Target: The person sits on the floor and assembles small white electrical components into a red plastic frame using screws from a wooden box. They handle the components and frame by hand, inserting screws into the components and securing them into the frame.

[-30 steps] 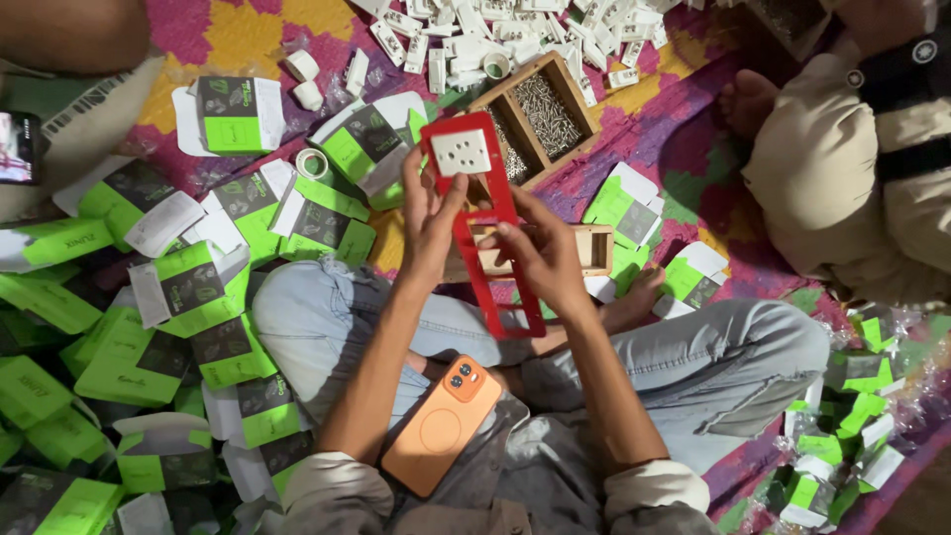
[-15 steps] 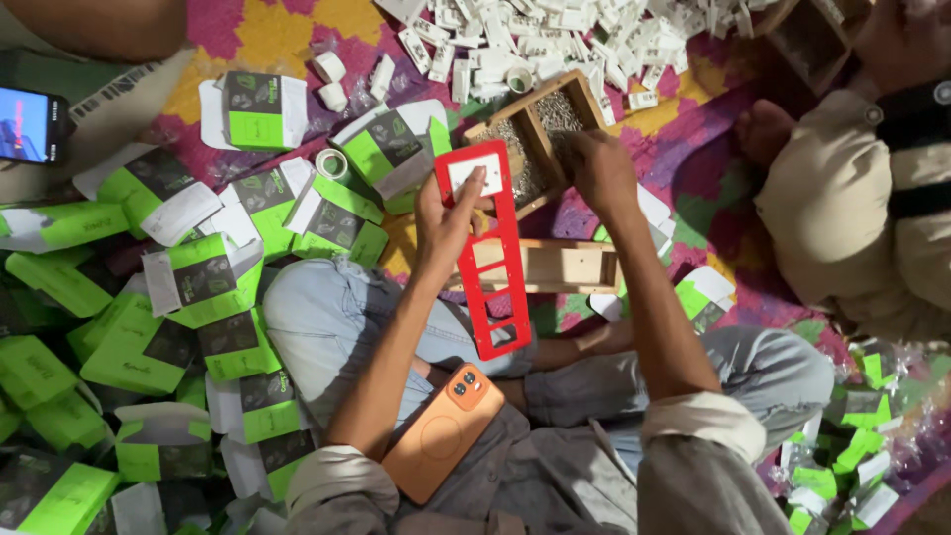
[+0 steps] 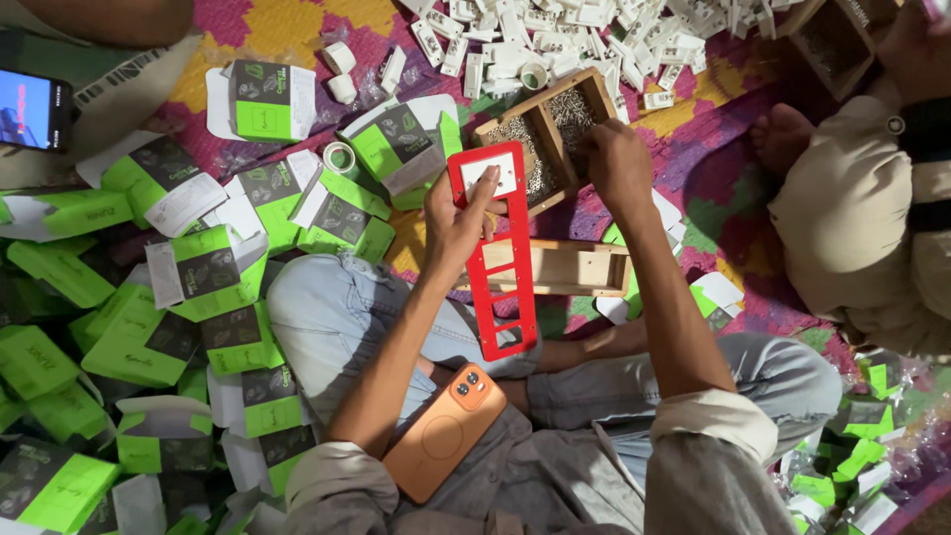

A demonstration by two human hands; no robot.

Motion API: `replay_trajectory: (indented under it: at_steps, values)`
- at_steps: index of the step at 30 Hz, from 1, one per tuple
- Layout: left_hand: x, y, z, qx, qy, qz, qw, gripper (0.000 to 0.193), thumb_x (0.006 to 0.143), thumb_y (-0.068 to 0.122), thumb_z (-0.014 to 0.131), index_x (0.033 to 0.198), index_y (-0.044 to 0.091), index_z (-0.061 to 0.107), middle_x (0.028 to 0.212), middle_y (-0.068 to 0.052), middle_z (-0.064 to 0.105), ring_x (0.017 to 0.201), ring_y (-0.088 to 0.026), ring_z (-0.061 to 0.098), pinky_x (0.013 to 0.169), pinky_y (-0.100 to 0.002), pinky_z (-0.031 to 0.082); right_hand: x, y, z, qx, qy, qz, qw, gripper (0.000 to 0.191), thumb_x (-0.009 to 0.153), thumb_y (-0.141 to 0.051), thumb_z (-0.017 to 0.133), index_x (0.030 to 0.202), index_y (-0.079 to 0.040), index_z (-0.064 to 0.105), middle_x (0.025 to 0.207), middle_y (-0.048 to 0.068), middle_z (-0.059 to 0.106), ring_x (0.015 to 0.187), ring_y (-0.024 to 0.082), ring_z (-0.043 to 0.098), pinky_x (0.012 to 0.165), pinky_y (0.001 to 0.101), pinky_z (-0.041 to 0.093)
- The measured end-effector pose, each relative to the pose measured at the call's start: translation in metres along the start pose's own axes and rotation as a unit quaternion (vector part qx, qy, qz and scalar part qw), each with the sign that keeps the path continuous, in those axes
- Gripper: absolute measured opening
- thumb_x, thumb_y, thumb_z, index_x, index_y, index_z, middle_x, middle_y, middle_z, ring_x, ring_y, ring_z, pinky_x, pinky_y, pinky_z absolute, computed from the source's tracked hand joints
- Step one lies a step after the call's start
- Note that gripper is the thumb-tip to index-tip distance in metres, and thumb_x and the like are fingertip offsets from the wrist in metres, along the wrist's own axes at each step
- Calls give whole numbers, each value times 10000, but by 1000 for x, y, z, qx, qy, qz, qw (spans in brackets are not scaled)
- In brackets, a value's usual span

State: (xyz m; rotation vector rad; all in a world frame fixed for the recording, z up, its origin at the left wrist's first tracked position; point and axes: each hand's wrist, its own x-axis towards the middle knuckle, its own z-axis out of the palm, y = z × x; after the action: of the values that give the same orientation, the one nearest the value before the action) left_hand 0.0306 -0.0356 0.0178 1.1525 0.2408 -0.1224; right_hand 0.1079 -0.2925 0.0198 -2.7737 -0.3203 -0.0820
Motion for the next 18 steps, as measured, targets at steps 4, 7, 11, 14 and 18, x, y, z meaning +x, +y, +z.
replay_trajectory:
  at_steps: [4,7,11,14,18]
  values:
    - [0,2,0,-4,-6,0,1000,277,999,251,687,1089,-6,635,924,-111,739,660,-138,732,406,-244,495,-5,-24,-10,87,76,56,992,87,848,-55,830,919,-51,780,967,139,692,895,311,662,770,421,539]
    - [0,1,1,-15,-13,6,1000,270,1001,234,696,1097,-11,636,915,-115,736,669,-135,725,417,-239,487,-12,-51,-20,296,86,159,938,97,897,-79,852,945,-45,774,996,91,698,923,225,653,827,363,557]
    - [-3,0,2,1,-11,-6,1000,273,981,222,708,1116,-5,643,909,-105,748,674,-117,724,416,-229,484,-36,-94,-28,534,47,132,834,90,894,5,779,973,-25,746,1178,59,673,1037,146,671,904,308,607]
    - [-3,1,3,-22,-12,-7,1000,276,986,212,713,1137,-9,644,905,-101,727,642,-105,682,418,-237,482,-44,-116,-30,550,35,94,829,110,909,54,763,1002,-3,748,1234,70,634,1099,150,656,943,308,603]
    - [-5,2,3,-16,-9,-4,1000,279,983,217,713,1130,-11,649,896,-94,744,601,-98,665,419,-233,475,-42,-132,-31,501,48,83,860,122,914,71,772,1017,7,762,1242,82,626,1086,156,667,917,291,608]
